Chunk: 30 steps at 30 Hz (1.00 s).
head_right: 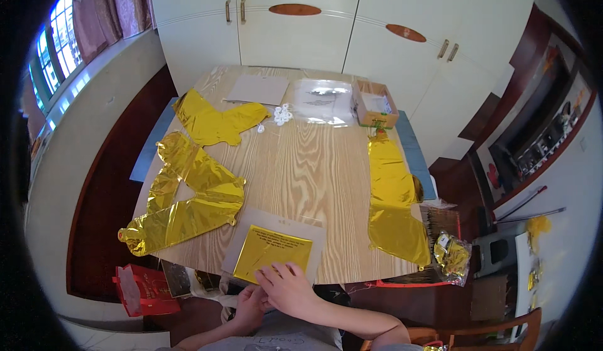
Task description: Manual folding and packaging of gold foil sheets using a cardboard template.
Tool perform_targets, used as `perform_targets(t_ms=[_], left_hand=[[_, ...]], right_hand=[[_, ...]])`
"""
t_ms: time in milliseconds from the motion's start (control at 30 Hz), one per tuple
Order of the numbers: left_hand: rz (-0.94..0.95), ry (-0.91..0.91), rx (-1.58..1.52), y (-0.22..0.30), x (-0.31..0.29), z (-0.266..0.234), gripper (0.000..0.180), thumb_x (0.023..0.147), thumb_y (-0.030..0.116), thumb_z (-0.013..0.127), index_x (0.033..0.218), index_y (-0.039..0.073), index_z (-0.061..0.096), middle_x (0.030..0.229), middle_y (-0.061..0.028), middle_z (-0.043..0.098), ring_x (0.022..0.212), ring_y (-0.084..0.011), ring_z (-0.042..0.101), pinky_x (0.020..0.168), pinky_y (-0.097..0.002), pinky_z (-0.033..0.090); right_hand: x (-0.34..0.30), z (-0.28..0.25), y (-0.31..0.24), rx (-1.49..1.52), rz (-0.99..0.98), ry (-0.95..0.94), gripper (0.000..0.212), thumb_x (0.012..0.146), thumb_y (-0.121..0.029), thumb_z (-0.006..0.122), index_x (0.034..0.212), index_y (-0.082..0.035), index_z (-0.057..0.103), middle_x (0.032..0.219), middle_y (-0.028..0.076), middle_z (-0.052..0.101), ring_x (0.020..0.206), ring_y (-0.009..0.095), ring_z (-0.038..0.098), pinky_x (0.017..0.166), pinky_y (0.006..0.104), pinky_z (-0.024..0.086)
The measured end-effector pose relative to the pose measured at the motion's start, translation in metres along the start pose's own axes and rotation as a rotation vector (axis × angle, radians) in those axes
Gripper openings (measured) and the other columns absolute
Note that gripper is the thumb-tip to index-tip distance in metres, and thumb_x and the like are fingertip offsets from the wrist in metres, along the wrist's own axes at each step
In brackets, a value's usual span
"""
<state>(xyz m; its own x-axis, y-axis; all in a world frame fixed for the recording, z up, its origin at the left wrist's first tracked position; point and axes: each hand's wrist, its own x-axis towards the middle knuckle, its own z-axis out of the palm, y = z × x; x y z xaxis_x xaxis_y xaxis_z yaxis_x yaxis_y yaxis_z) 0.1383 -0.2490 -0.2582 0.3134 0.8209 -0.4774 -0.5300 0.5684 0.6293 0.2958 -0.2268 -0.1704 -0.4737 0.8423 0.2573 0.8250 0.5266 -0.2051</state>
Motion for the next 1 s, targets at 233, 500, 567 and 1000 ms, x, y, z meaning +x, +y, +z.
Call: perform_targets(t_ms=[233,500,567,1000], left_hand=[[0.034,-0.055,0.306,0.005,0.002,0.000,0.022,0.103,0.018,0.046,0.102,0.000,0.059,0.094,-0.0105,0.068,0.085,-0.0176,0.068,0.077,-0.0331,0.058],[-0.004,-0.059,0.307,0.014,-0.001,0.005,0.025,0.103,0.018,0.047,0.101,-0.004,0.060,0.097,-0.0100,0.066,0.086,-0.0166,0.067,0.076,-0.0278,0.057],[-0.027,-0.043,0.322,0.018,-0.003,0.010,0.026,0.103,0.019,0.046,0.103,-0.004,0.060,0.097,-0.0103,0.066,0.086,-0.0176,0.068,0.075,-0.0280,0.057],[-0.208,-0.169,0.209,0.075,-0.005,0.011,0.037,0.096,0.009,0.048,0.133,0.003,0.050,0.086,-0.0149,0.069,0.062,-0.0178,0.065,0.058,-0.0280,0.051]], right_hand=[[0.000,0.007,0.005,-0.034,0.025,0.066,0.052,0.072,-0.024,0.066,0.121,-0.010,0.059,0.119,0.005,0.057,0.113,0.023,0.053,0.097,0.0408,0.038],[0.001,0.007,0.006,0.046,0.071,0.069,0.047,0.074,-0.021,0.068,0.119,-0.010,0.060,0.119,0.006,0.058,0.113,0.024,0.053,0.097,0.0409,0.039],[-0.001,0.008,0.014,0.091,0.075,0.078,0.044,0.076,-0.020,0.068,0.118,-0.009,0.061,0.119,0.007,0.058,0.113,0.025,0.053,0.097,0.0406,0.040],[-0.001,0.009,0.042,-0.143,-0.050,0.036,0.035,0.081,-0.020,0.065,0.112,-0.005,0.060,0.114,0.009,0.062,0.110,0.024,0.061,0.086,0.0344,0.053]])
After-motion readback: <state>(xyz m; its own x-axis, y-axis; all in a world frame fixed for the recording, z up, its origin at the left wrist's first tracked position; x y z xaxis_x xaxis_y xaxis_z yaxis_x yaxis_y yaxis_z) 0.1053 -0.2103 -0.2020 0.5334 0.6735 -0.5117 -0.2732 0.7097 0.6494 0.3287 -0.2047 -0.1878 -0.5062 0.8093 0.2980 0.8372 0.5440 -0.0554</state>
